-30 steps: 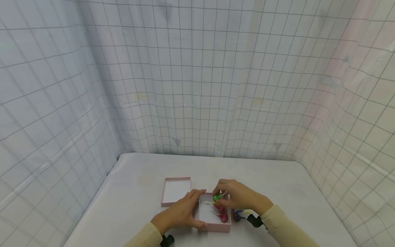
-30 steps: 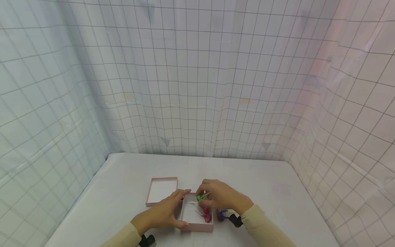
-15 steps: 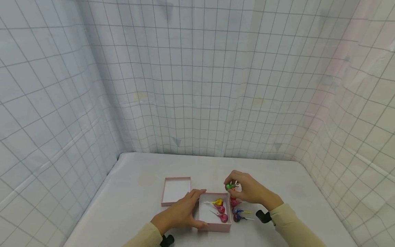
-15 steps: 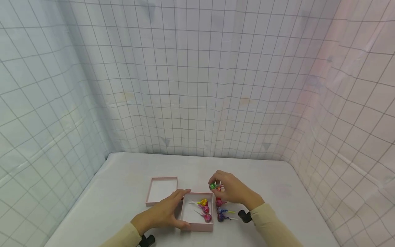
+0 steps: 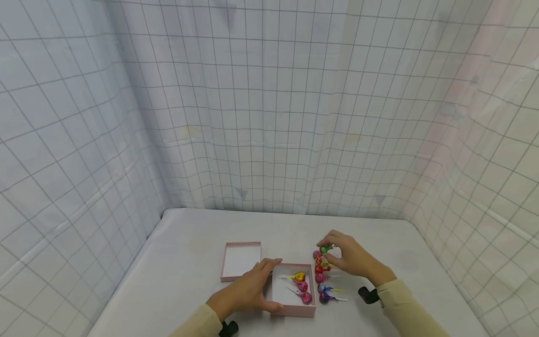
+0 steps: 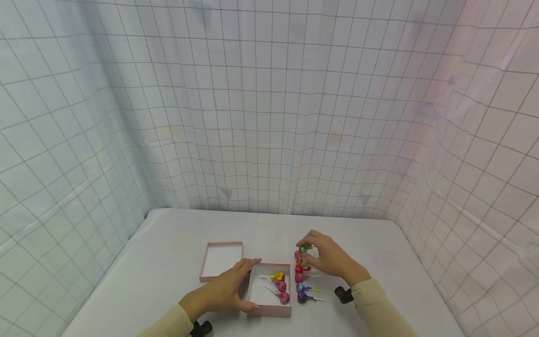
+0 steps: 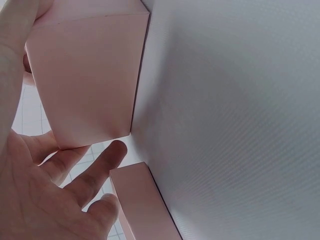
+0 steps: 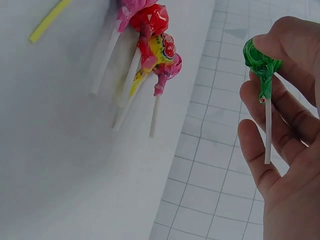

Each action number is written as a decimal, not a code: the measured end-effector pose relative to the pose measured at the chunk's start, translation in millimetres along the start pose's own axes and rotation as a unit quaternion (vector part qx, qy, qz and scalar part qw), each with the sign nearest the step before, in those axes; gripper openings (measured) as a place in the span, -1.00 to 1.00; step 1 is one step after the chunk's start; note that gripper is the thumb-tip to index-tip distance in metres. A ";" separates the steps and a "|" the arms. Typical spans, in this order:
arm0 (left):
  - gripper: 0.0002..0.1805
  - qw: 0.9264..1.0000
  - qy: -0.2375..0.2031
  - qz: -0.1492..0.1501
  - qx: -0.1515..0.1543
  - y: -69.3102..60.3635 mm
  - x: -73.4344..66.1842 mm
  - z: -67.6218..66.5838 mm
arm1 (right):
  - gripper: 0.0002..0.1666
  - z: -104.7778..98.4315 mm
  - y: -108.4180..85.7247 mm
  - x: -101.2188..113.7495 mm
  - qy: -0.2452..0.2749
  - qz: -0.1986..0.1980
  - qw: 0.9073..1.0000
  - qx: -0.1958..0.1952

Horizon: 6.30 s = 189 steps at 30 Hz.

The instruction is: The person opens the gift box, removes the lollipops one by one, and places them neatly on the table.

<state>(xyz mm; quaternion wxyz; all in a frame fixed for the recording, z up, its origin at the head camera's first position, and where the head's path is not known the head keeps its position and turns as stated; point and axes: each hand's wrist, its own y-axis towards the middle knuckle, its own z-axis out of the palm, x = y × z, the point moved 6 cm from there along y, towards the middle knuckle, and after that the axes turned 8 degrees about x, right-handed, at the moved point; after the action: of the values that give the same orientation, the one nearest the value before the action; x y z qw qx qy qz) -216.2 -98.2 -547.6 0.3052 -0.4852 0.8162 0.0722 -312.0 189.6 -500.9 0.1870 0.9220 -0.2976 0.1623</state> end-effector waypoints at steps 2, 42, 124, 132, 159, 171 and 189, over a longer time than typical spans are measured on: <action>0.39 1.000 0.000 0.000 0.000 -0.4 -0.5 0.0 | -0.62 -0.1 -3.0 -6.1 -0.006 0.013 1.000 -0.005; 0.39 1.000 -0.015 -0.008 0.004 -3.5 -3.4 -1.0 | -0.74 15.3 -45.7 -67.9 -0.017 0.193 0.981 -0.013; 0.39 1.000 0.000 0.007 -0.003 -1.5 -2.2 -2.9 | -0.69 25.5 20.9 77.2 0.021 -0.007 0.991 0.131; 0.37 1.000 0.001 0.015 -0.003 -1.4 -1.8 -1.9 | -0.67 39.2 29.0 85.8 -0.030 0.018 0.984 0.173; 0.35 0.999 0.003 0.037 -0.010 -2.4 -3.5 -2.8 | -0.84 58.4 59.0 105.4 -0.090 0.007 0.970 0.225; 0.36 0.999 0.001 0.033 -0.007 0.0 -0.3 -1.1 | -0.72 75.3 58.4 96.6 0.020 0.024 0.956 0.293; 0.36 0.999 0.000 0.037 -0.008 1.3 0.7 -2.9 | -0.81 88.8 64.3 95.3 0.016 0.033 0.945 0.324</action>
<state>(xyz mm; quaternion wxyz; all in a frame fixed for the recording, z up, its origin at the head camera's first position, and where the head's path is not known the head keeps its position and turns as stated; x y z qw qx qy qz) -218.8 -99.2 -545.9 0.2987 -0.4572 0.8328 0.0901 -261.1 55.5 -523.8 -0.1224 0.9199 -0.2563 0.2705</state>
